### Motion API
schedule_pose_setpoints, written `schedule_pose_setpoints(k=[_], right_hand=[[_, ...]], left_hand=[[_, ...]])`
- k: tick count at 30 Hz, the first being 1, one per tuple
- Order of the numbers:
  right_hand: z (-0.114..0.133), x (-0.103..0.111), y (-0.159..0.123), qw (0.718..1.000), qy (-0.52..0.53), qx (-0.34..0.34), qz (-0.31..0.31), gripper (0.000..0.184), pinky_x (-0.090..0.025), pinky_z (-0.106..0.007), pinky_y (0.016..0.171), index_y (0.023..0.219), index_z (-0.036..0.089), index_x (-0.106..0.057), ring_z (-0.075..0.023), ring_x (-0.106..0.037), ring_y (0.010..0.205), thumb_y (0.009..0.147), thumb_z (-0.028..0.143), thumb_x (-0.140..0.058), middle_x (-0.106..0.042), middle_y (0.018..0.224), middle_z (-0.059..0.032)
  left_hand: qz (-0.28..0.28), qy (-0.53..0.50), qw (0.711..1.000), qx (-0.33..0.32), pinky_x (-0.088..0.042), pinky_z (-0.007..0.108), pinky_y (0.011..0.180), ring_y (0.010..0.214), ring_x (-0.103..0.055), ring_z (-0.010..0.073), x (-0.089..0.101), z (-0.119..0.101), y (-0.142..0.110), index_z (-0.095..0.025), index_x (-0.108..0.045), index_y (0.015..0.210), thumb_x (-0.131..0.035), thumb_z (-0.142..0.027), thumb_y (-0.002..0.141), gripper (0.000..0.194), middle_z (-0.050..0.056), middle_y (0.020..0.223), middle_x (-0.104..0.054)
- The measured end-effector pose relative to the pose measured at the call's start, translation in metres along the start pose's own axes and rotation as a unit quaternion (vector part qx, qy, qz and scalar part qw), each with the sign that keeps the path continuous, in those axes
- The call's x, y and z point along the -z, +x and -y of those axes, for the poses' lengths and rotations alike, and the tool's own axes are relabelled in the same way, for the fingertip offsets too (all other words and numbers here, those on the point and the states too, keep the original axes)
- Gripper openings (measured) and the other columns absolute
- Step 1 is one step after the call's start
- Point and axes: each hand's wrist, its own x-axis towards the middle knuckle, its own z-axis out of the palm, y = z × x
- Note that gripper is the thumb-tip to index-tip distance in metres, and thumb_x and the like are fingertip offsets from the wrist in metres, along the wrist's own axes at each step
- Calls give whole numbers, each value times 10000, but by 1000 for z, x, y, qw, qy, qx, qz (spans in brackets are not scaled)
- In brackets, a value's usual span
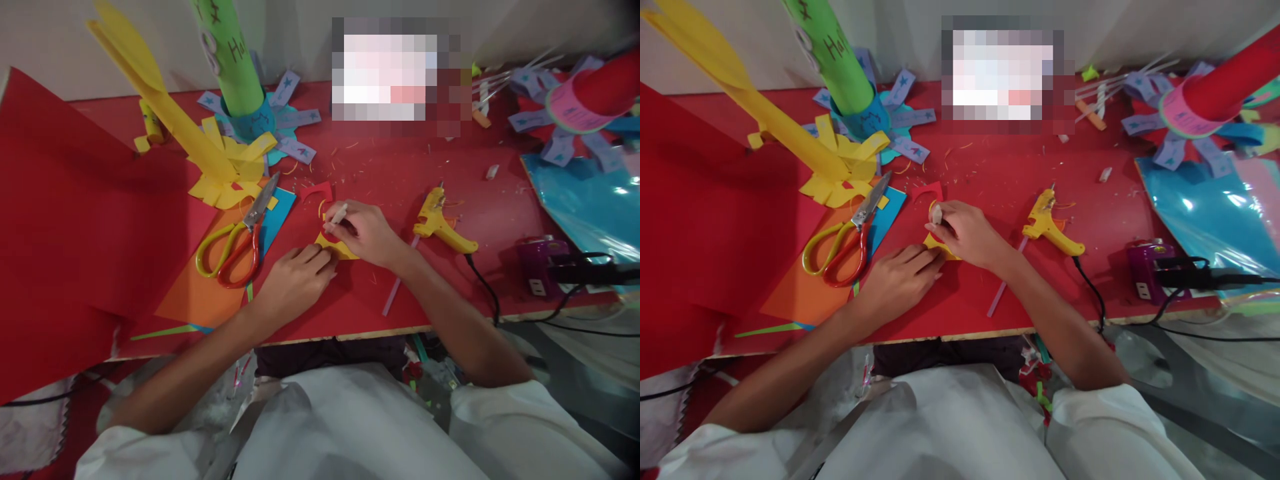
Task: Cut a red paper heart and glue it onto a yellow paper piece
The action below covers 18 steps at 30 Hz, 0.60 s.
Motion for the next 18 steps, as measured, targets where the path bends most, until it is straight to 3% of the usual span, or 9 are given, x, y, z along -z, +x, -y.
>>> schedule_pose_setpoints(k=[4,10,14,18], right_hand=[[-1,-4,1,1000,-3,10,12,348,-512,-379,874,885,237,-614,-233,-672,903,1133,454,-502,-729,934,-73],[-6,-4,0,998,-44,-12,-34,262,-514,-401,880,936,249,-625,-258,-686,947,1119,408,-523,-743,955,-77],[-4,-3,1,1000,-27,8,-14,297,-514,-388,856,892,249,-595,-245,-684,904,1125,412,-508,-735,919,-71],[-5,-1,-1,998,-50,-18,-36,239,-513,-400,869,934,246,-615,-259,-693,937,1109,383,-526,-750,963,-85]], left_hand=[[1,1,1000,0,-562,380,824,1051,-694,231,0,0,0,-113,-725,1271,-638,-195,1099,210,69,1149,-768],[5,-7,1000,2,-559,376,851,1096,-701,230,-1,0,0,-112,-720,1281,-604,-207,1122,218,82,1233,-771],[3,-11,1000,2,-561,380,839,1072,-700,228,-2,0,0,-114,-725,1267,-614,-211,1118,209,76,1202,-773],[13,-9,1000,7,-561,385,849,1092,-698,228,-1,-1,0,-116,-722,1282,-591,-217,1130,225,90,1221,-769]])
